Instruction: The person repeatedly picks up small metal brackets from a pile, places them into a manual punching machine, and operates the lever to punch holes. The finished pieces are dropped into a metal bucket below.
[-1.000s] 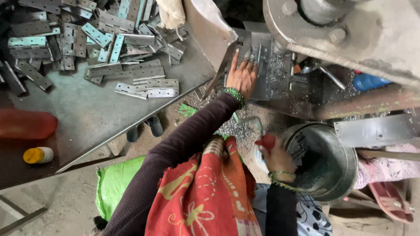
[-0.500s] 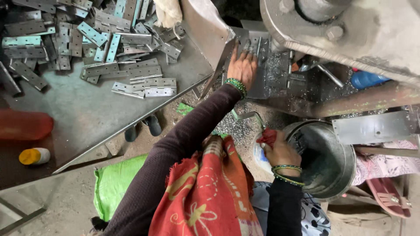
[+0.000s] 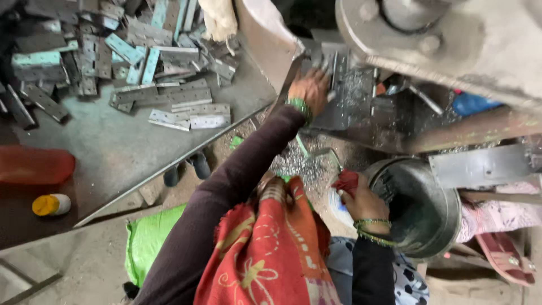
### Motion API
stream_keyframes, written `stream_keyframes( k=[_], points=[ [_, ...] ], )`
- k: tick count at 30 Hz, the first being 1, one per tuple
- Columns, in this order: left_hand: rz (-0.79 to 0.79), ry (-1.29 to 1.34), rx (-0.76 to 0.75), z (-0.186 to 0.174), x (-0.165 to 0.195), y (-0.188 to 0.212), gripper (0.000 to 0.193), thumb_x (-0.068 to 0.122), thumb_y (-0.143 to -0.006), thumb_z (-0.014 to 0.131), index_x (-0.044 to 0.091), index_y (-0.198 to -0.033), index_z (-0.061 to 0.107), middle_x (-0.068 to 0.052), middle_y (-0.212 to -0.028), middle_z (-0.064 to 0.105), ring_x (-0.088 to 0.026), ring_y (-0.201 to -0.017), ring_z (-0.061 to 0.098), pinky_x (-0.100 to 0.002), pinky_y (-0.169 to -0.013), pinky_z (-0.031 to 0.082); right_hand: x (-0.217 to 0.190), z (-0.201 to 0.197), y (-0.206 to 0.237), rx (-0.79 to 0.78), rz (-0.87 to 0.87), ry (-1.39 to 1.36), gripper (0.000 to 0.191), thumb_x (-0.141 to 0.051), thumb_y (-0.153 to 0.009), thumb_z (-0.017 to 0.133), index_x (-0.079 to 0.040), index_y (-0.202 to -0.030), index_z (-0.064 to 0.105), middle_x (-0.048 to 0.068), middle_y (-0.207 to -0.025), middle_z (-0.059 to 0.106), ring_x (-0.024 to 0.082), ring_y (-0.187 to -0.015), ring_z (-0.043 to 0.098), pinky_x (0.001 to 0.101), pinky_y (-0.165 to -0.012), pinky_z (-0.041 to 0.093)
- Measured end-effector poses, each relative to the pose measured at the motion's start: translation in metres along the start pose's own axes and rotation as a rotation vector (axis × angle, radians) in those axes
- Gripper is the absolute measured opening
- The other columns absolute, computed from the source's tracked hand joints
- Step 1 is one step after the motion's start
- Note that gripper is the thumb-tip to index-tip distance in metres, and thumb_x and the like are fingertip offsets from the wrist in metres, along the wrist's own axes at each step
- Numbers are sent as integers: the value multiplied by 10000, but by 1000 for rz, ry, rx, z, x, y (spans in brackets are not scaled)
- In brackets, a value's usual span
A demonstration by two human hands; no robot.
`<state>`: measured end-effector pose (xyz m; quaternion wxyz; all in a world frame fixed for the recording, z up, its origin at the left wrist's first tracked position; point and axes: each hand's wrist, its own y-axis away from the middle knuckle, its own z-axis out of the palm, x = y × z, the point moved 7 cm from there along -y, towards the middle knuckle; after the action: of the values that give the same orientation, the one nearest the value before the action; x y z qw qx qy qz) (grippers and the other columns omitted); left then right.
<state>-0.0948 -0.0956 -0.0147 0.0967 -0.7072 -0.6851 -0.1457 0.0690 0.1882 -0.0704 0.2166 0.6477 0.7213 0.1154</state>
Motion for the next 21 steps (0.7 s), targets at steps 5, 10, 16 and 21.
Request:
stream_keyframes(
  k=[5, 10, 16, 21],
  points=[
    [94, -310, 175, 15, 31, 89, 736, 429, -934, 539, 108, -1569, 347, -120, -1654, 288, -250, -1551, 188, -649, -1219, 27, -17, -15, 11, 63, 33, 13, 738, -580, -863, 670, -253, -1462, 389, 241, -979, 748, 466, -912, 724, 563, -757, 557],
    [221, -134, 253, 28, 21, 102, 480, 284, -922, 680, 168, -1372, 563, -57, -1349, 557, -247, -1480, 370, -667, -1265, 110, 1, 47, -3, 167, 89, -94, 778, -618, -841, 703, -229, -1449, 412, 244, -948, 746, 486, -892, 708, 591, -737, 537],
    [477, 43, 357, -2, 44, 74, 252, 175, -925, 680, 242, -1167, 653, 8, -1189, 646, -212, -1148, 590, -500, -1061, 475, 21, 88, -33, 225, -27, -292, 813, -558, -748, 753, -234, -1417, 422, 236, -1019, 746, 481, -920, 706, 581, -760, 550],
    [55, 305, 167, -29, 44, 47, 242, 312, -1014, 625, 103, -1134, 596, -90, -1042, 637, -225, -815, 656, -411, -695, 609, 27, 93, -36, 198, 27, -255, 790, -541, -782, 764, -234, -1426, 425, 248, -1068, 729, 492, -959, 694, 595, -798, 538]
  ],
)
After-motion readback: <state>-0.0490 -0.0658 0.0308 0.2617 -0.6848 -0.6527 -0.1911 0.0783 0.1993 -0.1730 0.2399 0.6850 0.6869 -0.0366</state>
